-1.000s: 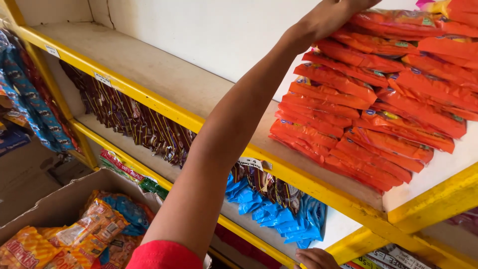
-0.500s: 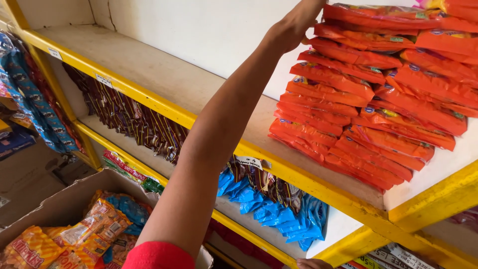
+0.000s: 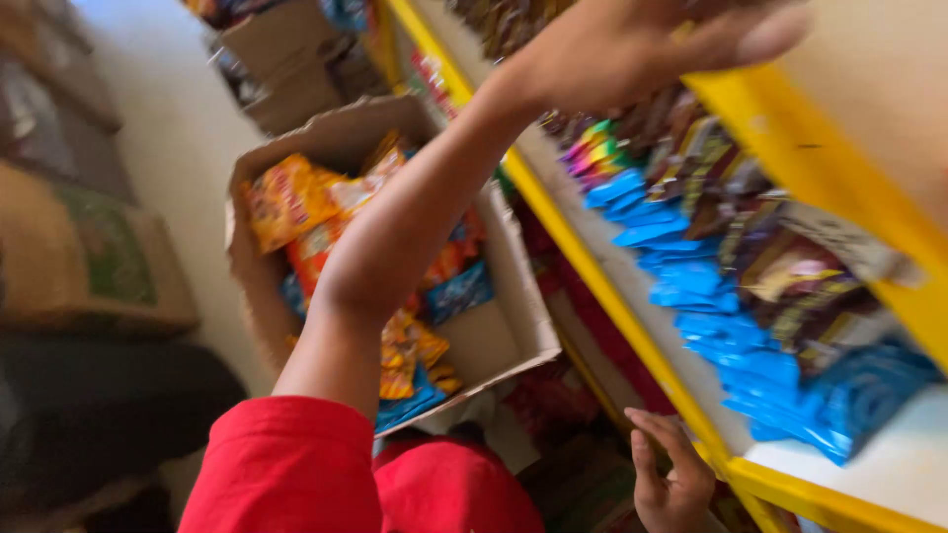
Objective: Stocking various candy and snack bags from a cardboard box onto store shelves.
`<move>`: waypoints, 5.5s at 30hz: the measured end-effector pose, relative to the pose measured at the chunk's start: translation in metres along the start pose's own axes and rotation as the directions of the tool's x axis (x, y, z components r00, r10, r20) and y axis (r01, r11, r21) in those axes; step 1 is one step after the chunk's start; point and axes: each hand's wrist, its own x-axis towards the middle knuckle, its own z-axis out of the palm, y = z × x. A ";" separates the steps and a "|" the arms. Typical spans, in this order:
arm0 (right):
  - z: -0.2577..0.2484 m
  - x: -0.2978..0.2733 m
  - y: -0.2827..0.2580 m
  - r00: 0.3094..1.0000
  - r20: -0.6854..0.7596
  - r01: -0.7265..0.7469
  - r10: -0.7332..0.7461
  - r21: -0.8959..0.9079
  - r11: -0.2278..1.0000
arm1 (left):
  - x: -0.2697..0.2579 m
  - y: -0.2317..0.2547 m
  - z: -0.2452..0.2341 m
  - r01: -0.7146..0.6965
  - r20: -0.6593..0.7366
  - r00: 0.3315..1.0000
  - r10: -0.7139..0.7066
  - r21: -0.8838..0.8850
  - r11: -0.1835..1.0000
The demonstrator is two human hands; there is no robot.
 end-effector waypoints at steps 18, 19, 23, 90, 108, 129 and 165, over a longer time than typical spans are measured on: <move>0.259 -0.005 0.058 0.716 0.628 -0.371 0.305 -0.028 0.928 | -0.460 -0.618 0.175 0.904 -0.477 0.312 -0.822 0.416 0.102; 0.267 0.006 0.057 0.707 0.635 -0.386 0.312 -0.024 0.922 | -0.458 -0.601 0.171 0.903 -0.473 0.300 -0.829 0.420 0.087; 0.290 0.041 0.066 0.495 0.819 -0.253 0.292 -0.186 0.950 | -0.420 -0.461 0.095 0.850 -0.144 0.466 -0.873 0.346 0.397; 0.264 0.060 0.023 0.375 0.825 -0.864 0.423 0.477 -0.165 | -0.419 -0.210 0.038 0.255 -0.264 0.527 -0.808 -0.858 0.446; 0.162 0.091 -0.140 0.968 0.061 0.244 -0.244 0.000 0.970 | -0.343 -0.030 -0.046 0.153 -0.192 0.979 -0.065 0.494 0.856; 0.033 0.113 -0.175 0.922 -0.196 0.293 -0.334 -0.209 0.933 | -0.241 0.051 0.002 -0.274 -0.025 0.943 0.333 0.513 0.814; -0.379 0.312 -0.212 0.638 0.121 0.009 -0.760 -0.989 -0.150 | 0.257 0.175 0.155 -0.681 -0.126 0.480 0.868 0.571 0.459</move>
